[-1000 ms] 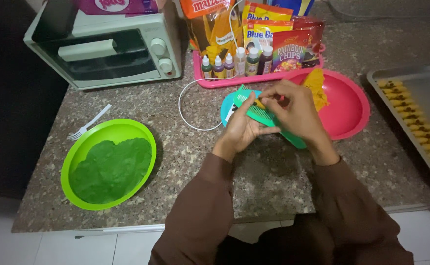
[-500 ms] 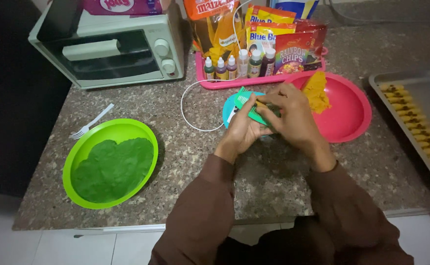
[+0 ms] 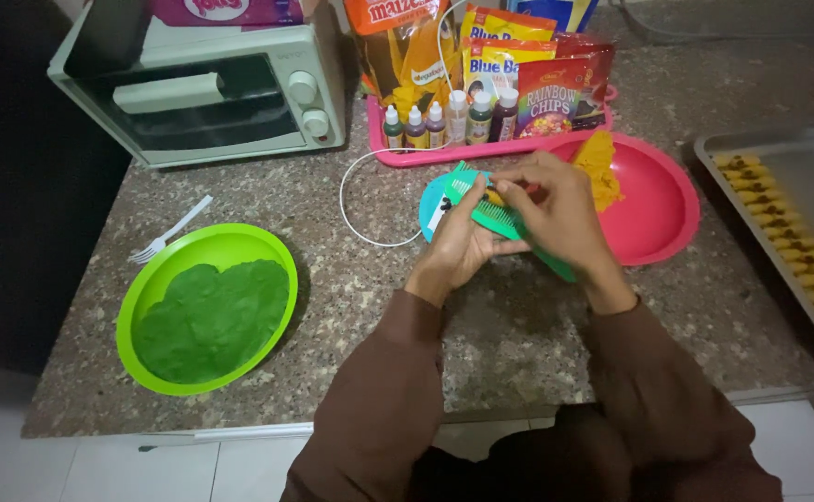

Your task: Shaping small pieces of dough into cookies and placing them on a tray

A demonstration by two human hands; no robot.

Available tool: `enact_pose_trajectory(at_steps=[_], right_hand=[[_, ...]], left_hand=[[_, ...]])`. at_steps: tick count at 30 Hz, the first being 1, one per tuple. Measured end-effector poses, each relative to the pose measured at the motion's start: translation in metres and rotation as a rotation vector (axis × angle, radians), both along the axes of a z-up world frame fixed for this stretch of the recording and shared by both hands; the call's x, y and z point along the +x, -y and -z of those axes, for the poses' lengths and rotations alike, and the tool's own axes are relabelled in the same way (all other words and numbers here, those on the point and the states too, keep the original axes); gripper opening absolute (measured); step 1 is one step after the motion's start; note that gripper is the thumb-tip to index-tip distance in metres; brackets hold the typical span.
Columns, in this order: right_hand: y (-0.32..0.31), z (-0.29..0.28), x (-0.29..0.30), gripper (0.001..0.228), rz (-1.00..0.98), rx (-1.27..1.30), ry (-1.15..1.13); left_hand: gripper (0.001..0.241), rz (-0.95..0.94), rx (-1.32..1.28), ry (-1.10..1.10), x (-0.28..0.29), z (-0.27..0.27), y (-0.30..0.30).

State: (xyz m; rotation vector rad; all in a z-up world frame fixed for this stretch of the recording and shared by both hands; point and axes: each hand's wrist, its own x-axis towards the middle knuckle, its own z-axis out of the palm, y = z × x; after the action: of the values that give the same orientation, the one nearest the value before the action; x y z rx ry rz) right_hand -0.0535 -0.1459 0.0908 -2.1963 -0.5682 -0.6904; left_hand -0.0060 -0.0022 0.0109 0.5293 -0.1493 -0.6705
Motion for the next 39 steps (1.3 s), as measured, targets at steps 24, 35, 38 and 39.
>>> enact_pose_trajectory(at_steps=[24,35,38,39], right_hand=[[-0.001,0.002,-0.002,0.011,0.019,0.153,-0.102],[-0.004,0.004,0.000,0.019,-0.029,0.062,0.028],[0.002,-0.008,-0.005,0.017,-0.065,0.099,0.013],[0.005,-0.007,-0.003,0.017,-0.064,0.099,0.016]], left_hand=[[0.051,-0.012,0.031,0.015,-0.003,0.000,0.005],[0.054,-0.009,0.046,-0.031,-0.004,-0.005,0.000],[0.059,-0.004,0.013,-0.054,0.001,-0.004,-0.004],[0.059,-0.003,0.012,-0.052,0.003,0.001,-0.003]])
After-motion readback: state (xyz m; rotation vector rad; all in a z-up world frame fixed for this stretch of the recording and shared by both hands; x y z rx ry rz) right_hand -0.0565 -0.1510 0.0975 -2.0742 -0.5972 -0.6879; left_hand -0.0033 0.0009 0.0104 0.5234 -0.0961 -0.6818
